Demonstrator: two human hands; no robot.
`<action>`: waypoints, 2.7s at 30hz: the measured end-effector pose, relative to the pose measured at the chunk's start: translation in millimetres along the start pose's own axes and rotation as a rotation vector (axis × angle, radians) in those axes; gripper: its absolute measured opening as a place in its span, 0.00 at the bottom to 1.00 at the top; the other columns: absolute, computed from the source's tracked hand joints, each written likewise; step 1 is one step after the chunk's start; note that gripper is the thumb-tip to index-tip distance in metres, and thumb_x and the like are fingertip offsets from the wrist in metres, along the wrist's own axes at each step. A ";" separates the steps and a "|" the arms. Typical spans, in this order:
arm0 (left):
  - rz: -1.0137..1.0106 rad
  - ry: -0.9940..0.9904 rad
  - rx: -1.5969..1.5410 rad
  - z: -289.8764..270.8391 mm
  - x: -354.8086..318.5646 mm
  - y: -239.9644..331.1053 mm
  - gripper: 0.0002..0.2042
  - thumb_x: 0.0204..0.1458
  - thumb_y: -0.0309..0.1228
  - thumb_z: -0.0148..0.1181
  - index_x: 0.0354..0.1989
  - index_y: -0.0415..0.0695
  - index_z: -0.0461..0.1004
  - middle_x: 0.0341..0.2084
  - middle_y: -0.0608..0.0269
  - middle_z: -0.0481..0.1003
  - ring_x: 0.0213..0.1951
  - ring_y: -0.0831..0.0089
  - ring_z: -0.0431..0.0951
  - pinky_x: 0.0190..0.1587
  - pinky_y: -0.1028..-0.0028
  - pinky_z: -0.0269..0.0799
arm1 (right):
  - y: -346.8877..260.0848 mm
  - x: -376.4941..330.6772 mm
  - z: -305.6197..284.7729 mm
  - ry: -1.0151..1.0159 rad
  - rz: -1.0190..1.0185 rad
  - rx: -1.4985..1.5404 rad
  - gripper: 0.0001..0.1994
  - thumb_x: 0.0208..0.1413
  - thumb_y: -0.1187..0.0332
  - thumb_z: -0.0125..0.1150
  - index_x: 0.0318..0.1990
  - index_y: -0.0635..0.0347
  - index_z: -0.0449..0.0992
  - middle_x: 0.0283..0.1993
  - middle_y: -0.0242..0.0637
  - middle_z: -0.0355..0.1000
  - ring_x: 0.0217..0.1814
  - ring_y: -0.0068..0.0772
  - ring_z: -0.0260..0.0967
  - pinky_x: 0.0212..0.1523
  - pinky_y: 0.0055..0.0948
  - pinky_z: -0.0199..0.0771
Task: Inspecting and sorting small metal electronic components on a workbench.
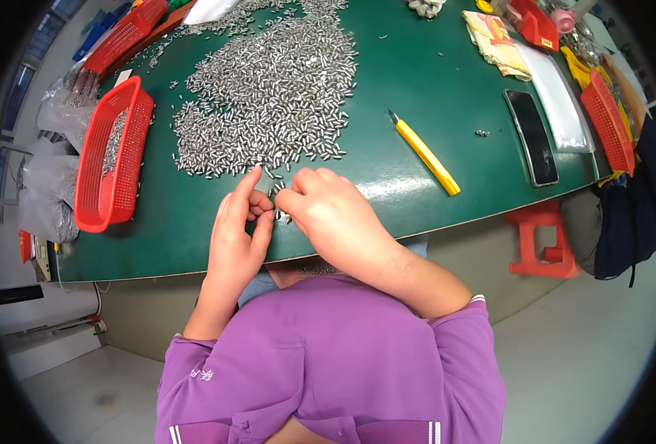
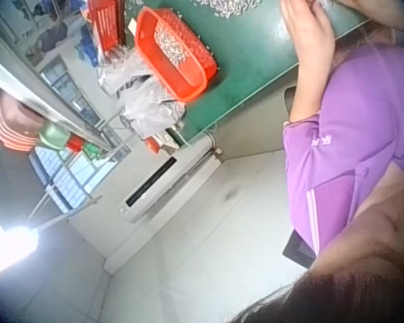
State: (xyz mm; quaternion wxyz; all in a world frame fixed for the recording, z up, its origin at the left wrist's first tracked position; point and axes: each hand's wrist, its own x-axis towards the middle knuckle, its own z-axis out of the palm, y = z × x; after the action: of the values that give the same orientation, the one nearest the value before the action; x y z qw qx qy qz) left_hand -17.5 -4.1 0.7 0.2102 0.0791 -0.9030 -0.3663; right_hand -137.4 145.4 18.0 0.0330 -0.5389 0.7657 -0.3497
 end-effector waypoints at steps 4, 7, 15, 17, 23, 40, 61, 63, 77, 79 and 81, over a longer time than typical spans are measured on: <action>-0.040 -0.023 0.021 -5.0 -4.9 7.7 0.33 0.49 0.12 0.59 0.67 0.39 0.64 0.35 0.60 0.74 0.38 0.67 0.74 0.42 0.69 0.73 | 1.5 -1.4 -2.0 -0.017 0.016 0.037 0.08 0.49 0.76 0.64 0.38 0.56 0.78 0.36 0.36 0.70 0.41 0.43 0.69 0.42 0.39 0.72; -0.046 -0.037 0.043 -6.6 -6.0 12.2 0.33 0.49 0.11 0.59 0.67 0.39 0.63 0.35 0.60 0.74 0.37 0.67 0.74 0.42 0.69 0.74 | 5.0 -3.5 0.2 0.022 -0.020 0.043 0.05 0.49 0.76 0.60 0.35 0.57 0.74 0.34 0.38 0.66 0.39 0.44 0.68 0.38 0.42 0.70; -0.047 -0.041 0.064 -5.0 -5.6 15.2 0.34 0.48 0.12 0.61 0.67 0.40 0.63 0.35 0.59 0.73 0.38 0.66 0.74 0.43 0.69 0.73 | 1.6 -1.7 0.0 -0.021 0.018 0.051 0.08 0.49 0.75 0.65 0.38 0.55 0.78 0.38 0.35 0.71 0.43 0.43 0.70 0.44 0.40 0.73; -0.077 -0.062 0.018 -5.7 -5.6 15.9 0.35 0.47 0.14 0.62 0.67 0.38 0.61 0.37 0.55 0.73 0.40 0.58 0.74 0.46 0.61 0.72 | 3.0 -1.3 2.5 -0.020 0.015 0.045 0.08 0.49 0.75 0.65 0.38 0.55 0.79 0.38 0.36 0.71 0.43 0.43 0.70 0.44 0.40 0.73; -0.016 -0.056 -0.052 -3.8 -2.3 8.0 0.35 0.47 0.13 0.62 0.67 0.39 0.61 0.38 0.57 0.74 0.41 0.60 0.74 0.47 0.63 0.72 | 4.3 -3.8 4.9 0.018 0.010 0.048 0.09 0.49 0.74 0.66 0.40 0.55 0.79 0.40 0.36 0.73 0.44 0.44 0.71 0.45 0.40 0.74; -0.033 -0.070 -0.054 -3.2 -1.0 5.7 0.33 0.47 0.15 0.61 0.66 0.39 0.63 0.36 0.58 0.74 0.39 0.61 0.74 0.46 0.63 0.71 | 5.0 -0.3 0.0 0.005 -0.046 0.098 0.04 0.52 0.73 0.61 0.36 0.58 0.75 0.33 0.37 0.66 0.38 0.44 0.68 0.37 0.42 0.70; 0.006 -0.036 0.004 2.2 0.7 6.7 0.25 0.46 0.20 0.63 0.57 0.42 0.72 0.31 0.65 0.74 0.35 0.65 0.73 0.43 0.65 0.70 | 3.2 -10.4 -3.1 -0.014 0.010 0.067 0.08 0.49 0.72 0.68 0.37 0.56 0.77 0.37 0.34 0.70 0.42 0.42 0.70 0.45 0.39 0.71; 0.007 -0.034 -0.004 2.1 0.3 7.1 0.25 0.46 0.20 0.64 0.57 0.42 0.72 0.31 0.65 0.74 0.34 0.65 0.73 0.43 0.65 0.69 | 4.7 -9.2 2.1 0.017 -0.001 0.053 0.08 0.49 0.73 0.67 0.37 0.56 0.78 0.38 0.35 0.72 0.43 0.42 0.70 0.45 0.39 0.72; -0.011 -0.073 -0.082 -3.4 -0.5 6.0 0.30 0.47 0.17 0.64 0.63 0.41 0.67 0.35 0.59 0.75 0.37 0.63 0.75 0.45 0.64 0.72 | -0.7 -10.9 3.2 0.117 -0.014 0.074 0.07 0.51 0.79 0.61 0.38 0.61 0.75 0.35 0.41 0.69 0.39 0.48 0.69 0.41 0.43 0.71; -0.012 -0.067 -0.091 -2.3 0.1 6.5 0.31 0.47 0.16 0.63 0.63 0.40 0.66 0.36 0.58 0.75 0.38 0.62 0.75 0.45 0.64 0.72 | -1.5 -9.9 2.5 0.103 -0.009 0.072 0.07 0.51 0.79 0.60 0.39 0.61 0.76 0.36 0.41 0.69 0.40 0.48 0.69 0.41 0.43 0.71; -0.013 -0.063 -0.102 -1.9 0.7 5.9 0.31 0.47 0.16 0.63 0.64 0.40 0.66 0.37 0.58 0.75 0.38 0.62 0.76 0.45 0.63 0.73 | -2.7 -8.2 1.7 0.121 0.016 0.079 0.07 0.51 0.79 0.61 0.38 0.61 0.75 0.35 0.42 0.69 0.39 0.48 0.69 0.41 0.43 0.71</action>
State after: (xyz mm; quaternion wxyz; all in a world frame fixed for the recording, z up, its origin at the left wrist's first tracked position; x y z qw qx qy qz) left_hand -17.2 -1.3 6.2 0.1829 0.0626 -0.8889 -0.4154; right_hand -131.0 151.0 15.6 0.0107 -0.5088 0.7563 -0.4111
